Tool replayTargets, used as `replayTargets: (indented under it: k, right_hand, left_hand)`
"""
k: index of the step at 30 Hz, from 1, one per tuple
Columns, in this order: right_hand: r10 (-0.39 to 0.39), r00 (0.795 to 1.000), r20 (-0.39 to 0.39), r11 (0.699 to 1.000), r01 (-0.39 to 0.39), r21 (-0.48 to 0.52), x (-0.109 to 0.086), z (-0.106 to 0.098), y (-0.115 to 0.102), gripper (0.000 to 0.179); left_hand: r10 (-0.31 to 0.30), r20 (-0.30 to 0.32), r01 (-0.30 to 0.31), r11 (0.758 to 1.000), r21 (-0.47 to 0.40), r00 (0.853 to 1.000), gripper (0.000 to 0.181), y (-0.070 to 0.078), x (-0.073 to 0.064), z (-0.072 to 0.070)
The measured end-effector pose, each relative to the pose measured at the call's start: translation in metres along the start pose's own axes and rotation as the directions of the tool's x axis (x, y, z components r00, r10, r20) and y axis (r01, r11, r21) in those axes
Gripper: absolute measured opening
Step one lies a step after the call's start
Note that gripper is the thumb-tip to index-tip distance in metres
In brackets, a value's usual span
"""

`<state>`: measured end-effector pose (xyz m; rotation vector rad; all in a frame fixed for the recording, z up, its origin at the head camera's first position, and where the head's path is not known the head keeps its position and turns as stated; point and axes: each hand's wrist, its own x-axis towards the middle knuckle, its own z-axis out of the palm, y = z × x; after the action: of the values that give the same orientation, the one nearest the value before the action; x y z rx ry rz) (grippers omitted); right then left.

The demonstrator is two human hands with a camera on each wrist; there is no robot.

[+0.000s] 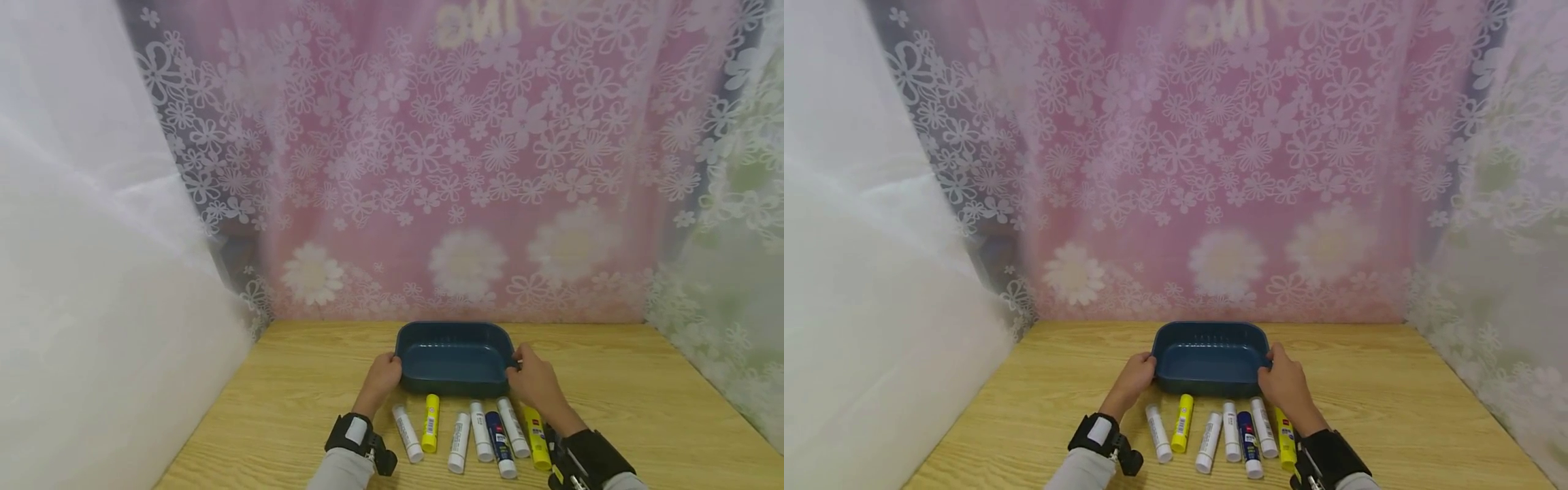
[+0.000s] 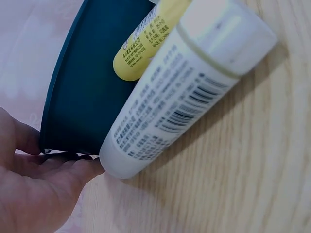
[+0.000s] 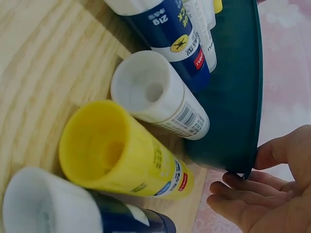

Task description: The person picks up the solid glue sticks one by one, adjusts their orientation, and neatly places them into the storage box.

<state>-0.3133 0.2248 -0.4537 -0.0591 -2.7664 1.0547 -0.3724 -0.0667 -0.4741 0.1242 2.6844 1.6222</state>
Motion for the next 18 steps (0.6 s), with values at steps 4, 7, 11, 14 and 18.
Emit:
replayTargets:
  k: [4,7,11,14,18]
  right_hand:
    - [0.002,1.0,0.007,1.0,-0.002,0.002,-0.0042,-0.0024,-0.0009,0.034]
    - [0.008,1.0,0.005,1.0,-0.008,-0.01,-0.0067,-0.0035,-0.0018,0.033]
    - [0.01,1.0,-0.005,1.0,-0.01,-0.022,-0.0088,-0.0033,-0.0017,0.033]
    - [0.003,1.0,-0.01,1.0,-0.003,-0.021,-0.0091,-0.0025,-0.0003,0.033]
    - [-0.004,1.0,-0.011,1.0,0.004,-0.017,-0.0095,-0.002,0.0012,0.033]
  left_hand:
    - [0.008,0.021,-0.008,1.0,-0.004,1.0,0.047,-0.0003,-0.0036,-0.0002]
    - [0.017,0.026,-0.017,1.0,-0.01,1.0,0.047,-0.0005,-0.0061,0.0]
    - [0.016,0.024,-0.016,1.0,-0.02,1.0,0.046,-0.0021,-0.0082,0.0005]
    - [0.009,0.024,-0.008,0.999,-0.032,1.0,0.046,-0.003,-0.009,0.0013]
    - [-0.002,0.03,0.003,0.999,-0.05,1.0,0.047,-0.0029,-0.0089,0.0035]
